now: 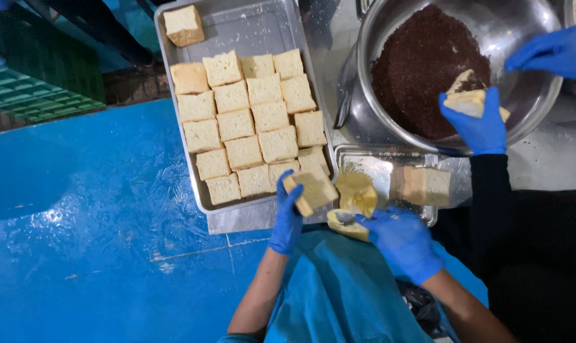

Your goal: The person holds a slice of bread and spreads a yellow filling onto it with a small spoon, working at a table with trays of bread squares and a large bowl of filling. A coworker dips the filled slices into a bowl of dark sprinkles, and the person continues spreading filling on more slices.

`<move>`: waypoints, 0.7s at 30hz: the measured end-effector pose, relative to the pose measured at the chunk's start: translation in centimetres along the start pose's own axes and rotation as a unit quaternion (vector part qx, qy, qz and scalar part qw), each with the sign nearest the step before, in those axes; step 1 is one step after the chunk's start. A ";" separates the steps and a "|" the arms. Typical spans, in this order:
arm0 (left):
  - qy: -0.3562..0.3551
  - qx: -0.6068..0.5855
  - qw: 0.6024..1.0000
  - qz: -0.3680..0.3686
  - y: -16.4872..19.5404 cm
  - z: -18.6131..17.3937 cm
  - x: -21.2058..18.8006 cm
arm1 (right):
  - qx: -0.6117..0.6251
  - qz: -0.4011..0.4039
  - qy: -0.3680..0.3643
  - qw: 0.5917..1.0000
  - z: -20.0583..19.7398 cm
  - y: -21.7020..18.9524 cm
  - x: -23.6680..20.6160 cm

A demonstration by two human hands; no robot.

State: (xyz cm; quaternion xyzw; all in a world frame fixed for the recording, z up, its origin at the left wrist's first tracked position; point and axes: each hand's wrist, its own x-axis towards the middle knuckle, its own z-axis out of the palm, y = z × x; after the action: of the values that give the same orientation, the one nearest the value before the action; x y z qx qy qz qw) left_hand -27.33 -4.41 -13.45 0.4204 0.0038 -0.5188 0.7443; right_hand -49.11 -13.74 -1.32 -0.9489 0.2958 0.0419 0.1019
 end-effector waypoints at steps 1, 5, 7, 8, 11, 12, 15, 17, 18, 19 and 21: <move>-0.004 -0.008 1.000 -0.003 0.5 -0.3 0.0 | 0.031 0.024 -0.030 0.999 0.4 1.2 -0.2; -0.020 -0.063 0.998 -0.020 1.9 -1.5 0.0 | -0.009 0.186 -0.100 0.977 4.4 6.3 2.0; -0.023 -0.091 0.995 -0.030 2.0 -1.6 -0.2 | 0.009 0.170 -0.024 0.985 7.2 7.7 4.1; -0.024 -0.100 0.994 -0.034 1.9 -1.5 -0.2 | 0.015 0.171 -0.002 0.985 8.4 8.1 5.0; -0.018 -0.118 0.992 -0.049 1.5 -1.1 -0.4 | -0.040 0.166 -0.104 0.980 10.6 8.4 6.6; -0.012 -0.124 0.991 -0.055 1.5 -1.1 -0.5 | -0.017 0.159 -0.093 0.983 10.7 8.4 6.9; -0.002 -0.135 0.990 -0.046 1.8 -1.1 -0.6 | 0.036 0.098 -0.104 0.989 10.5 8.6 7.3; 0.004 -0.131 0.990 -0.046 2.2 -1.3 -0.7 | 0.049 0.092 -0.102 0.989 10.1 8.8 7.8; 0.007 -0.129 0.991 -0.046 2.3 -1.3 -0.7 | 0.045 0.111 -0.089 0.989 10.0 8.8 8.2; 0.011 -0.129 0.990 -0.047 2.4 -1.4 -0.7 | 0.040 0.130 -0.076 0.988 9.9 8.8 8.5; 0.018 -0.128 0.990 -0.048 2.4 -1.3 -0.7 | 0.035 0.110 -0.080 0.990 9.9 8.4 9.2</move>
State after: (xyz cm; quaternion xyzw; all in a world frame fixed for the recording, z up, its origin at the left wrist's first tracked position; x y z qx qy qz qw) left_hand -25.23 -2.79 -12.49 0.3305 0.1036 -0.5417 0.7659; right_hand -46.59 -23.43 -13.66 -0.9001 0.3902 0.1186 0.1531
